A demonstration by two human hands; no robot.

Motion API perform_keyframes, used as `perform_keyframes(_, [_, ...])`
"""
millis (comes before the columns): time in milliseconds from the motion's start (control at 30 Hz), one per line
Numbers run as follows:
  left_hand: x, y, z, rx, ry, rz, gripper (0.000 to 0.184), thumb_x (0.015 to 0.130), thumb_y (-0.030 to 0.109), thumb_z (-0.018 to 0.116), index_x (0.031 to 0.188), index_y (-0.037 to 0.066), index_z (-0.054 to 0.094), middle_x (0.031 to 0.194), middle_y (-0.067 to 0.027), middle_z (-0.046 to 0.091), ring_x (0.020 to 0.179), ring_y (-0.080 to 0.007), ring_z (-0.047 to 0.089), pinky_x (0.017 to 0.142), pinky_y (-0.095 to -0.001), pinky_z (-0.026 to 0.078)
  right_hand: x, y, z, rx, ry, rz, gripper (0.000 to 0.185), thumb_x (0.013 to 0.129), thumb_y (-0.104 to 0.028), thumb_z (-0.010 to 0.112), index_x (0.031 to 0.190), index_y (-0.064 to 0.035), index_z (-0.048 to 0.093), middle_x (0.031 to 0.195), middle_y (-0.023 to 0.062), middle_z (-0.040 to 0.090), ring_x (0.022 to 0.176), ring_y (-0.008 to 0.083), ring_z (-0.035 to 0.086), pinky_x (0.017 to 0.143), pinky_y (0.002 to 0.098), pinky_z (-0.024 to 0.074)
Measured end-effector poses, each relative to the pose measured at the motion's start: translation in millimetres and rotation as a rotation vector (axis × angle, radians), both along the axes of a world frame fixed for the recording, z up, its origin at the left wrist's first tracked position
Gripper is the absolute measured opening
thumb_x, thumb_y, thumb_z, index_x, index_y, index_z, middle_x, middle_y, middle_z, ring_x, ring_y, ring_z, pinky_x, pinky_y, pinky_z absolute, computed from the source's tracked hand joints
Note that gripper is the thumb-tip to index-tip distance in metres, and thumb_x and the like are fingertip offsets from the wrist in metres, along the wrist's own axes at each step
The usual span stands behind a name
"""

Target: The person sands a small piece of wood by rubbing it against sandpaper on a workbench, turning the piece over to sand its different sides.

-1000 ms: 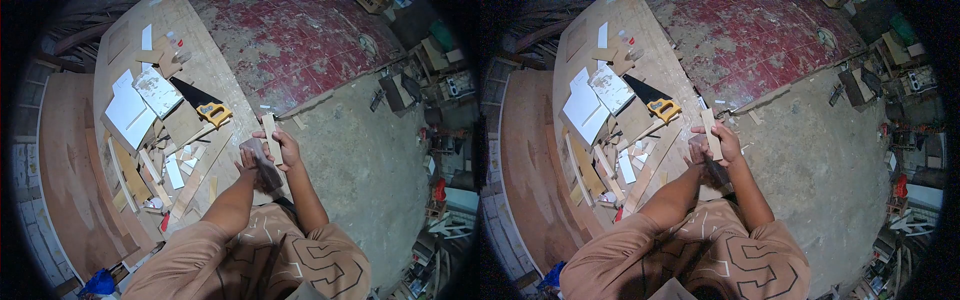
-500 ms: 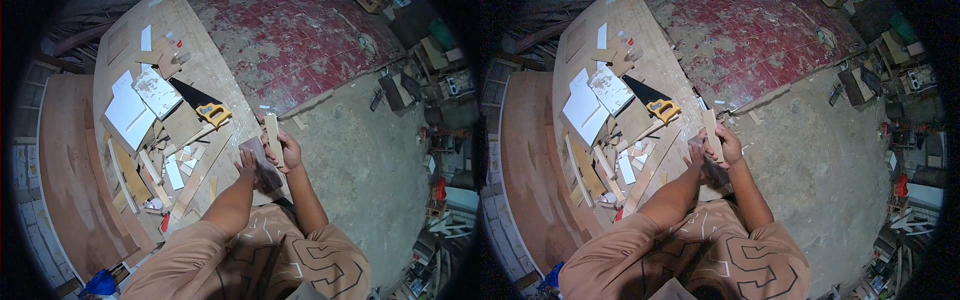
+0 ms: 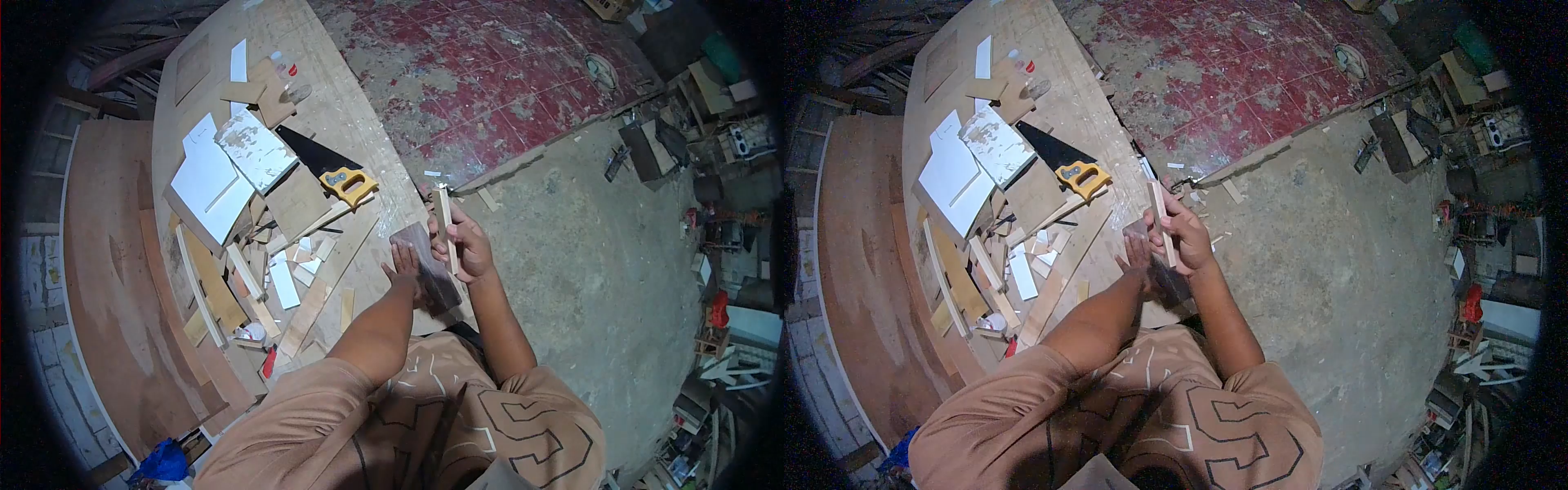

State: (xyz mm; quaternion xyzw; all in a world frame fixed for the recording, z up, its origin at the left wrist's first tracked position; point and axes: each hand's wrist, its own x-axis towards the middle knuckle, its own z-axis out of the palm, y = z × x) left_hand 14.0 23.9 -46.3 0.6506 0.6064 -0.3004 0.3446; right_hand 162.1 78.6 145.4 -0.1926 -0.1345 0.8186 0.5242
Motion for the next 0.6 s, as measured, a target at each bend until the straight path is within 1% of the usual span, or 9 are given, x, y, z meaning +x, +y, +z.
perform_keyframes(67, [2,0,0,0.012,0.053,-0.036,0.149,0.059,0.044,0.087,0.150,0.002,-0.023,0.157,-0.0241,-0.027,0.143,-0.0437,-0.028,0.106,-0.0769,0.005,0,0,-1,0.042,-0.048,-0.025,0.056,0.086,-0.010,0.066,0.136,-0.0030,0.041,0.096,0.0116,0.057,0.066,0.0142,0.056,0.053,0.0242,0.0487])
perform_keyframes(100, [3,-1,1,0.011,0.053,-0.036,0.149,0.059,0.044,0.087,0.150,0.002,-0.023,0.157,-0.0241,-0.027,0.143,-0.0437,-0.028,0.106,-0.0769,0.005,-1,0,-5,0.041,-0.048,-0.025,0.056,0.086,-0.010,0.066,0.136,-0.0030,0.041,0.096,0.0116,0.057,0.066,0.0142,0.056,0.053,0.0242,0.0487])
perform_keyframes(167, [4,-1,4,0.030,0.028,-0.014,0.148,0.060,0.044,0.086,0.150,0.002,-0.023,0.157,-0.0248,-0.026,0.144,-0.0442,-0.027,0.106,-0.0767,0.005,-1,1,-16,-0.019,-0.193,-0.016,0.062,0.082,-0.002,0.070,0.137,-0.0047,0.042,0.099,0.0103,0.058,0.072,0.0158,0.061,0.057,0.0263,0.0532])
perform_keyframes(267, [-1,-4,-5,0.039,0.017,-0.049,0.147,0.061,0.044,0.086,0.150,0.001,-0.022,0.157,-0.0257,-0.026,0.144,-0.0443,-0.026,0.107,-0.0761,0.004,-6,-1,-17,0.030,-0.285,-0.103,0.063,0.081,-0.001,0.072,0.138,-0.0058,0.043,0.098,0.0088,0.059,0.074,0.0167,0.064,0.060,0.0275,0.0558])
perform_keyframes(400, [6,2,54,0.019,-0.078,0.022,0.147,0.060,0.046,0.086,0.150,-0.001,-0.021,0.156,-0.0268,-0.026,0.144,-0.0446,-0.025,0.108,-0.0753,0.003,-4,0,-10,0.018,-0.521,-0.081,0.056,0.083,-0.002,0.070,0.135,-0.0055,0.049,0.095,0.0081,0.061,0.075,0.0161,0.064,0.060,0.0299,0.0557])
perform_keyframes(467, [13,8,63,-0.078,0.047,-0.011,0.148,0.060,0.047,0.086,0.150,-0.003,-0.020,0.156,-0.0276,-0.025,0.144,-0.0450,-0.025,0.108,-0.0749,0.002,5,2,-45,0.310,-1.262,0.041,0.045,0.087,-0.005,0.063,0.132,-0.0062,0.056,0.096,0.0142,0.065,0.079,0.0239,0.067,0.069,0.0394,0.0568])
perform_keyframes(500, [11,9,65,-0.079,0.045,-0.005,0.148,0.060,0.047,0.086,0.150,-0.003,-0.020,0.156,-0.0276,-0.025,0.144,-0.0450,-0.025,0.108,-0.0749,0.002,6,0,-58,0.313,-1.263,0.048,0.045,0.087,-0.005,0.063,0.132,-0.0062,0.056,0.096,0.0142,0.065,0.079,0.0239,0.067,0.069,0.0394,0.0568])
perform_keyframes(567, [9,7,65,-0.029,-0.020,0.003,0.148,0.061,0.047,0.086,0.150,-0.003,-0.020,0.157,-0.0275,-0.024,0.144,-0.0454,-0.025,0.108,-0.0750,0.002,7,-7,-75,0.501,-1.992,0.377,0.039,0.089,-0.006,0.056,0.128,-0.0085,0.061,0.100,0.0217,0.066,0.090,0.0347,0.067,0.080,0.0472,0.0539])
perform_keyframes(600, [10,6,66,-0.032,-0.024,0.006,0.148,0.061,0.047,0.086,0.150,-0.003,-0.020,0.157,-0.0275,-0.024,0.144,-0.0454,-0.025,0.108,-0.0750,0.002,3,-5,-74,0.382,-1.988,0.581,0.037,0.089,-0.010,0.054,0.124,-0.0111,0.065,0.106,0.0263,0.064,0.100,0.0414,0.064,0.087,0.0498,0.0514])
